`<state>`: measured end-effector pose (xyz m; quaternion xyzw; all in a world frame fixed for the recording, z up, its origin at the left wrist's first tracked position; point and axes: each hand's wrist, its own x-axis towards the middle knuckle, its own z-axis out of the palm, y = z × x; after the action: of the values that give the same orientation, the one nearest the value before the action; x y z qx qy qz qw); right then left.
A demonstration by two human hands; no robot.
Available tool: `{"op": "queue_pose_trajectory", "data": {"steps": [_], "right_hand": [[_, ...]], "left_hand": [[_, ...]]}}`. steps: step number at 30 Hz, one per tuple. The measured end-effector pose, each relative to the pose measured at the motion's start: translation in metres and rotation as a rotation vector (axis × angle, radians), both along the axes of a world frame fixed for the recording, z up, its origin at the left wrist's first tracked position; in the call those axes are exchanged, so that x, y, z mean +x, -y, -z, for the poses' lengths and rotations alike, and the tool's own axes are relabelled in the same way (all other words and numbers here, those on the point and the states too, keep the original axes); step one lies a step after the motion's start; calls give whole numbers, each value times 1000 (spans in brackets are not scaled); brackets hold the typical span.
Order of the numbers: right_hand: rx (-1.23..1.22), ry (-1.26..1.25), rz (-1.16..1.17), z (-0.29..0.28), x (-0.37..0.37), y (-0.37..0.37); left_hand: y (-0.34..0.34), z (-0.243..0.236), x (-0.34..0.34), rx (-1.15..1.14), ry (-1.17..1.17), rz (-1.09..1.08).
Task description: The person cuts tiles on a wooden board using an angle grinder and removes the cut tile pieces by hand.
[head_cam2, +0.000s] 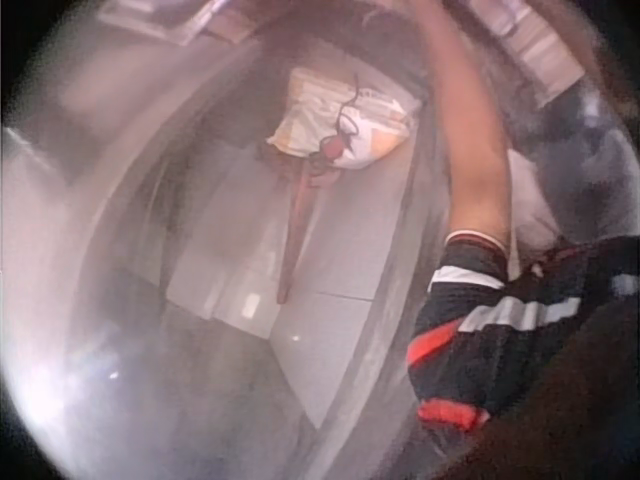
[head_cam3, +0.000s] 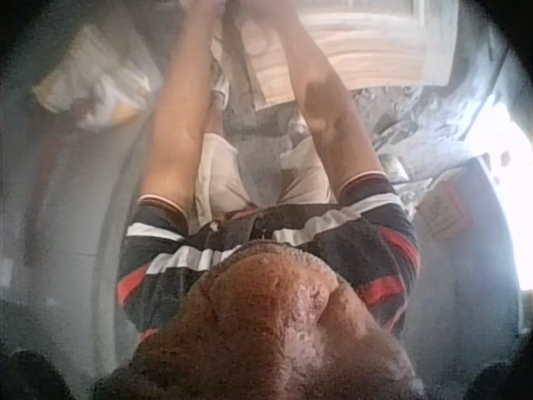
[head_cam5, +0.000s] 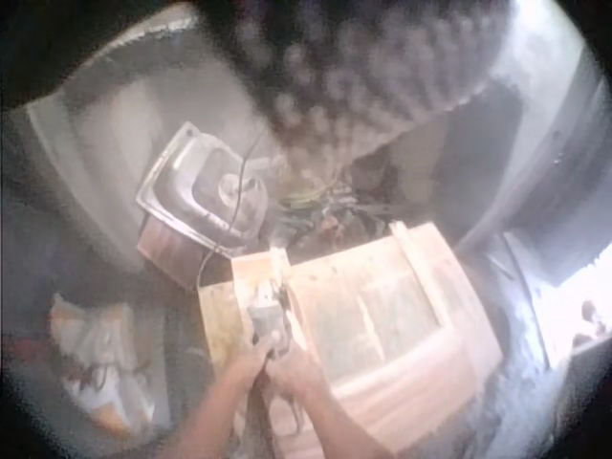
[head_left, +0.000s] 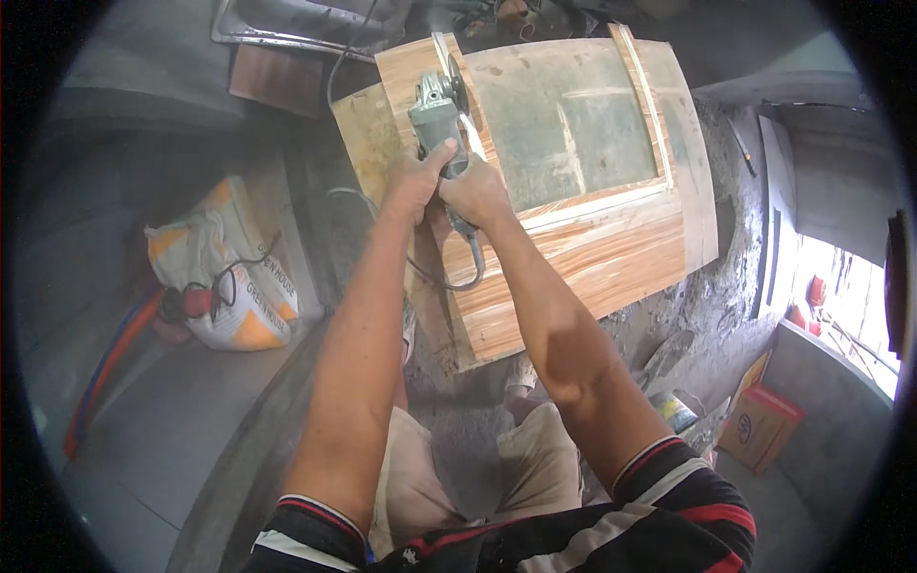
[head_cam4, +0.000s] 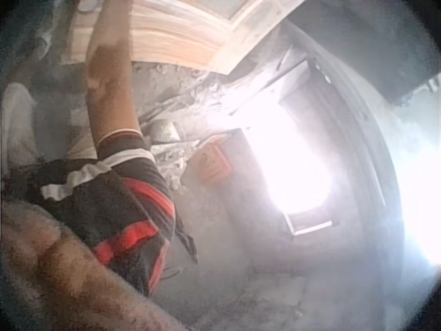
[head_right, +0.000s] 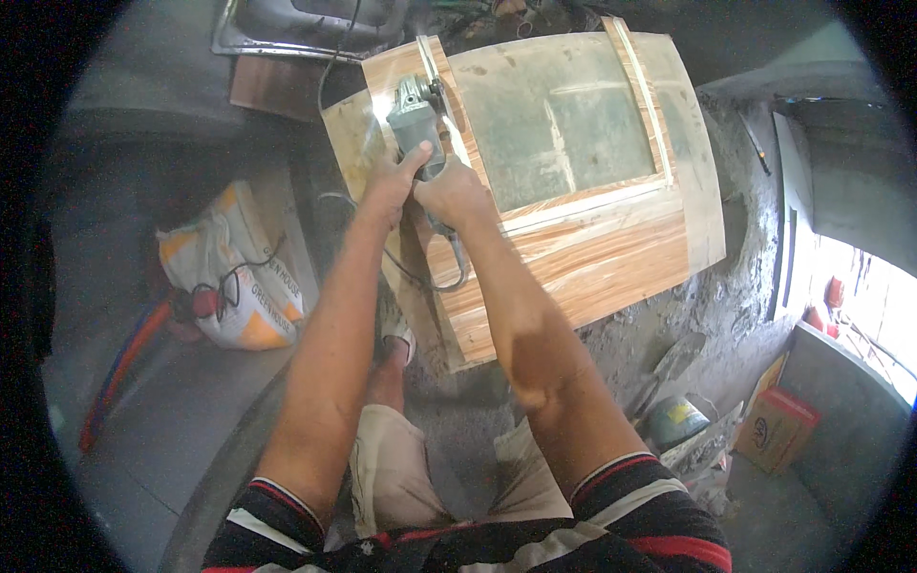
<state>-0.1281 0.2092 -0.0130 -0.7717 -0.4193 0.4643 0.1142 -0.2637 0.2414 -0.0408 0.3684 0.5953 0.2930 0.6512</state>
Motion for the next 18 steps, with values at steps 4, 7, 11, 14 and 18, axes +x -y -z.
{"op": "queue_pose_trajectory", "data": {"steps": [4, 7, 11, 14, 18], "right_hand": [[28, -20, -23, -3, -2, 2], [14, -21, -7, -7, 0, 4], [0, -42, -16, -11, -1, 7], [-21, -24, -21, -10, 1, 7], [-17, -26, -32, -9, -2, 9]], "left_hand": [[2, -1, -2, 10, -34, -6], [6, -6, 0, 17, -16, -9], [8, -6, -2, 15, -40, -6], [9, -4, 0, 8, -3, -11], [10, 0, -3, 40, -25, -16]]}}
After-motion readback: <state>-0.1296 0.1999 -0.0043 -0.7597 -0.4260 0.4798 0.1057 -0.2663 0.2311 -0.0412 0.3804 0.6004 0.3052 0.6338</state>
